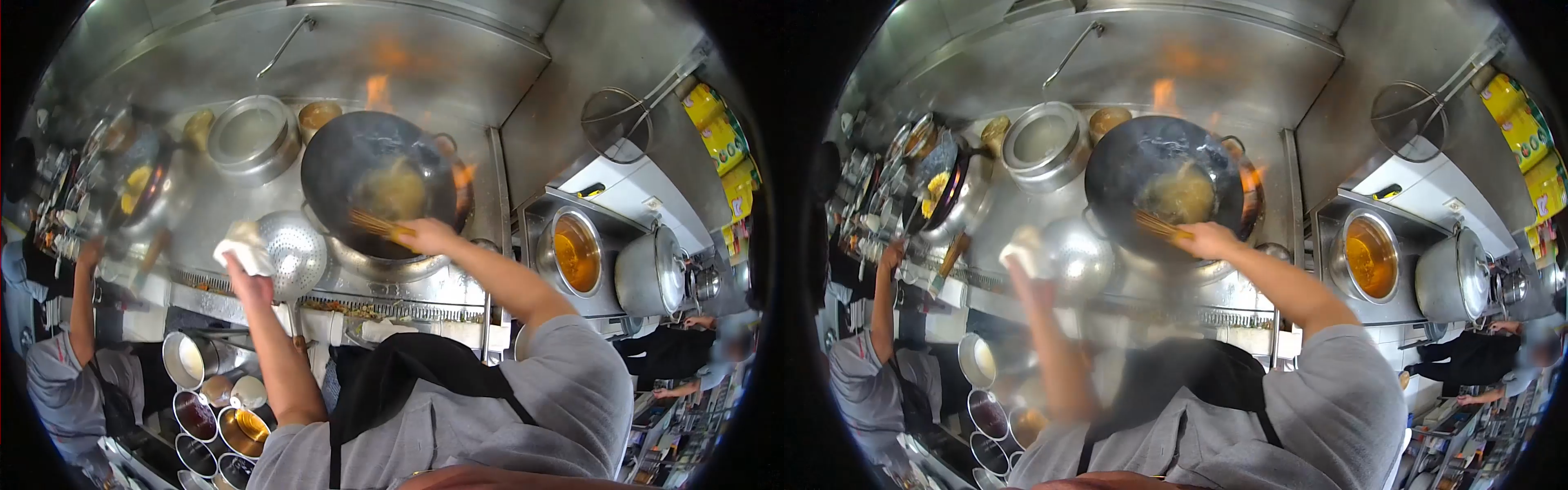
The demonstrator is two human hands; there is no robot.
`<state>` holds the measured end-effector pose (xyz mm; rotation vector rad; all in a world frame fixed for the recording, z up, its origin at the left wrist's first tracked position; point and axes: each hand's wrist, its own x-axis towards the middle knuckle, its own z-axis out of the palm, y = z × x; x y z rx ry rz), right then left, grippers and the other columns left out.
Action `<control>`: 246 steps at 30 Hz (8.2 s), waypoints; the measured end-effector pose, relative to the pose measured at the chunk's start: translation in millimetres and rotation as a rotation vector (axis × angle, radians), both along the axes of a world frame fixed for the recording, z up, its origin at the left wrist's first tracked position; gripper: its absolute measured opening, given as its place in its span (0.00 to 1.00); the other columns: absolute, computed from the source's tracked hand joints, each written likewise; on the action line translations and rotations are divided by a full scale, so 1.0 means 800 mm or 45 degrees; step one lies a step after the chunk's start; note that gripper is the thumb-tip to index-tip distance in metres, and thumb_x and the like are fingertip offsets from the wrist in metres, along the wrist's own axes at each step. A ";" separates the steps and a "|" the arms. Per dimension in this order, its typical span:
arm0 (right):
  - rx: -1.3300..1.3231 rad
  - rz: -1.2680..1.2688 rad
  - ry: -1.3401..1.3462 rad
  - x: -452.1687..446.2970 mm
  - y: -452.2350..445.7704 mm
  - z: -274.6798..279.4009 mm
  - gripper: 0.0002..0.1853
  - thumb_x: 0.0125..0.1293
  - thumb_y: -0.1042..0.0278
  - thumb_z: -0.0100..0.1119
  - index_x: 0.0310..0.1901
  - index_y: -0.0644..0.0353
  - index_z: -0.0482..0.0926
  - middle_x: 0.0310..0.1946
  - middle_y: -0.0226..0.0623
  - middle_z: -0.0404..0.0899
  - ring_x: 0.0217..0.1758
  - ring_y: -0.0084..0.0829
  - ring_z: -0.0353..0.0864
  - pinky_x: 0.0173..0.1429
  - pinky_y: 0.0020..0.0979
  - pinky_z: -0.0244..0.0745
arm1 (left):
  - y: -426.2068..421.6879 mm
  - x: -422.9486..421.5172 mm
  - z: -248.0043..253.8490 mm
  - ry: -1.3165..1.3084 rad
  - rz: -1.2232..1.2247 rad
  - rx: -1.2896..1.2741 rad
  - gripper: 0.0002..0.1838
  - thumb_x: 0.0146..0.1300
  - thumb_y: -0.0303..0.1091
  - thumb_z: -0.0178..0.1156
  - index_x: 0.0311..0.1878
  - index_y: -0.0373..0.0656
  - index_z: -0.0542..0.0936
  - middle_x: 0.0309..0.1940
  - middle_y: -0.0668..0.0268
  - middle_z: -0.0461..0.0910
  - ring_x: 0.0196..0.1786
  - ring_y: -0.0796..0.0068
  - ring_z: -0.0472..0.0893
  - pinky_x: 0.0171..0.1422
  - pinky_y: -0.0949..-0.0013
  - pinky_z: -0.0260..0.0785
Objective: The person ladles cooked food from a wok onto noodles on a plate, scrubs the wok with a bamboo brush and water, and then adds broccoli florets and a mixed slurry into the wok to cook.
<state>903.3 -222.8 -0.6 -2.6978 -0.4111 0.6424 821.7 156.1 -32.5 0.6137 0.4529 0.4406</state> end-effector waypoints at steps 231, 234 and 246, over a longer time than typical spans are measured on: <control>0.008 0.126 1.276 -0.547 0.150 -0.311 0.14 0.64 0.54 0.56 0.34 0.57 0.77 0.25 0.38 0.79 0.30 0.40 0.80 0.37 0.44 0.75 | -0.284 -1.556 -0.149 1.506 1.875 -0.146 0.13 0.50 0.31 0.59 0.40 0.40 0.77 0.31 0.62 0.78 0.30 0.60 0.78 0.30 0.58 0.70; -0.242 0.526 0.926 -0.552 0.144 -0.311 0.13 0.59 0.54 0.58 0.32 0.56 0.77 0.23 0.38 0.79 0.28 0.41 0.80 0.35 0.44 0.75 | -0.274 -1.539 -0.146 1.621 1.690 0.123 0.12 0.51 0.30 0.58 0.40 0.40 0.76 0.26 0.64 0.75 0.24 0.69 0.76 0.23 0.67 0.67; -0.400 1.924 -0.493 -0.527 0.084 -0.314 0.11 0.36 0.58 0.66 0.22 0.51 0.78 0.15 0.40 0.77 0.22 0.45 0.80 0.28 0.47 0.72 | -0.047 -1.233 -0.037 1.090 1.069 0.519 0.08 0.57 0.26 0.55 0.41 0.39 0.75 0.20 0.70 0.72 0.15 0.85 0.64 0.16 0.76 0.54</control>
